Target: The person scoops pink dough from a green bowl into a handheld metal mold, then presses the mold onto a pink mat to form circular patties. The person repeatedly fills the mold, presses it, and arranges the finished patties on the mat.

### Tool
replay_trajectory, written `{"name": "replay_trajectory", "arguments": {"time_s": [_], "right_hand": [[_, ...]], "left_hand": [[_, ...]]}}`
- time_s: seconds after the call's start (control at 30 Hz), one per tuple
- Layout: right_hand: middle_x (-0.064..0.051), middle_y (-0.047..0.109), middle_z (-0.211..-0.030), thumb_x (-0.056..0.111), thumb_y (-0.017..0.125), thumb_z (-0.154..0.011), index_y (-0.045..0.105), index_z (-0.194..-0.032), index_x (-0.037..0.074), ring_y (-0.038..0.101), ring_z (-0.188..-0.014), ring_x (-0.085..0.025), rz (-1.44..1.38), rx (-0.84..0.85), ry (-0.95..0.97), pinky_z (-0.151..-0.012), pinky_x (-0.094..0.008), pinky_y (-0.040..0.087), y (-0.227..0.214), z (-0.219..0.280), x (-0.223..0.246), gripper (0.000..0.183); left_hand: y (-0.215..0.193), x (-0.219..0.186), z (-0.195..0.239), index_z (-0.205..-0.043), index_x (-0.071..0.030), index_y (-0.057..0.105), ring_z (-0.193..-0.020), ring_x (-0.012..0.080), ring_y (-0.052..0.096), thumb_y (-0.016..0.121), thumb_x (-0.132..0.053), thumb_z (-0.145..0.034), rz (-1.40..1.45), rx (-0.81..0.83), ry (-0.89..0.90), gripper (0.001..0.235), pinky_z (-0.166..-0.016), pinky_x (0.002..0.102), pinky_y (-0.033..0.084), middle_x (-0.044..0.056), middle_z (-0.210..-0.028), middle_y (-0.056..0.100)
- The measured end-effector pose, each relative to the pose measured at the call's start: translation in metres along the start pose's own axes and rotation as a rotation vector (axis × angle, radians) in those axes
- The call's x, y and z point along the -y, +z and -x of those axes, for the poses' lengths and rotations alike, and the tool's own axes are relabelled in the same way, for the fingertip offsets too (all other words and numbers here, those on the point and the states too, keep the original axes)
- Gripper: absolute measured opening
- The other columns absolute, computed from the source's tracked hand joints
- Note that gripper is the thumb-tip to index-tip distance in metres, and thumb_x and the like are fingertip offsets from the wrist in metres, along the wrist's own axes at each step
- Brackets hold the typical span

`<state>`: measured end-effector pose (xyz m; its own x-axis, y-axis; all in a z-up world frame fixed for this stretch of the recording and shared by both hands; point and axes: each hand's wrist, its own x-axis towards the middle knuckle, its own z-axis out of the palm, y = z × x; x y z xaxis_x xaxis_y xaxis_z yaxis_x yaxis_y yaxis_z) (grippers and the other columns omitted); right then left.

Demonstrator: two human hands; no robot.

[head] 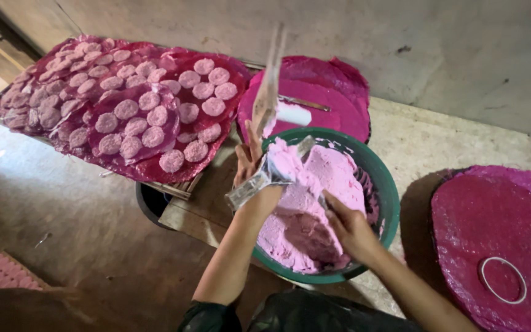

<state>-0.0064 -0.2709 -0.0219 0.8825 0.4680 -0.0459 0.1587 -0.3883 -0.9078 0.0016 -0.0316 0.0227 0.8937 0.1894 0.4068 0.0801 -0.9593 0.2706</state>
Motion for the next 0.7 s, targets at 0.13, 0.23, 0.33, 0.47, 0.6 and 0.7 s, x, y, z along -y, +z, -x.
{"name": "replay_trajectory", "arguments": {"time_s": [0.13, 0.23, 0.33, 0.47, 0.6, 0.7], "right_hand": [[-0.001, 0.056, -0.067, 0.013, 0.057, -0.099, 0.052, -0.147, 0.007, 0.049, -0.059, -0.008, 0.033, 0.039, -0.036, -0.057, -0.027, 0.047, 0.023, 0.023, -0.005, 0.049], [0.002, 0.058, -0.069, 0.013, 0.058, -0.099, 0.053, -0.148, 0.008, 0.05, -0.06, -0.007, 0.011, 0.127, -0.013, -0.058, -0.025, 0.048, 0.009, 0.028, -0.009, 0.05], [0.003, 0.054, -0.071, 0.013, 0.055, -0.099, 0.051, -0.152, 0.011, 0.046, -0.06, -0.008, -0.128, 0.175, 0.112, -0.054, -0.026, 0.044, -0.014, 0.012, -0.012, 0.052], [0.002, 0.05, -0.072, 0.014, 0.056, -0.1, 0.05, -0.152, 0.009, 0.044, -0.061, -0.008, -0.14, 0.069, 0.068, -0.054, -0.025, 0.04, -0.004, 0.002, -0.011, 0.052], [-0.003, 0.064, -0.113, 0.011, 0.054, -0.108, 0.049, -0.146, -0.002, 0.057, -0.096, -0.011, -0.027, 0.002, -0.539, -0.079, -0.026, 0.048, 0.008, 0.018, -0.009, 0.04], [0.003, 0.054, -0.069, 0.016, 0.056, -0.1, 0.056, -0.148, 0.011, 0.049, -0.06, -0.006, -0.012, 0.208, 0.122, -0.054, -0.023, 0.047, -0.021, 0.017, -0.013, 0.049]], "left_hand": [[0.006, 0.011, -0.007, -0.163, 0.001, 0.034, -0.132, 0.0617, 0.047, 0.072, -0.024, -0.09, 0.106, -0.093, -0.069, 0.086, -0.091, 0.059, 0.058, 0.018, -0.171, 0.01], [0.012, 0.019, -0.006, -0.139, -0.018, 0.058, -0.124, 0.0622, 0.047, 0.077, -0.032, -0.088, 0.033, -0.015, -0.079, 0.056, -0.09, 0.065, 0.053, 0.02, -0.167, 0.014], [0.012, 0.019, -0.003, -0.131, -0.018, 0.061, -0.126, 0.0585, 0.048, 0.076, -0.026, -0.088, -0.174, -0.167, 0.102, 0.045, -0.097, 0.062, 0.055, 0.022, -0.168, 0.022], [0.004, 0.009, -0.003, -0.16, 0.003, 0.028, -0.123, 0.0585, 0.048, 0.083, -0.031, -0.078, -0.03, -0.006, -0.002, 0.104, -0.091, 0.058, 0.054, 0.03, -0.161, 0.026], [-0.008, 0.006, -0.005, -0.16, -0.009, 0.01, -0.109, 0.0481, 0.059, 0.079, -0.027, -0.081, 0.061, -0.049, -0.042, 0.107, -0.085, 0.052, 0.059, 0.031, -0.14, 0.045], [-0.019, 0.008, -0.002, -0.163, -0.012, 0.009, -0.104, 0.0506, 0.057, 0.081, -0.032, -0.084, 0.145, -0.062, -0.075, 0.108, -0.08, 0.054, 0.057, 0.035, -0.121, 0.049]]}}
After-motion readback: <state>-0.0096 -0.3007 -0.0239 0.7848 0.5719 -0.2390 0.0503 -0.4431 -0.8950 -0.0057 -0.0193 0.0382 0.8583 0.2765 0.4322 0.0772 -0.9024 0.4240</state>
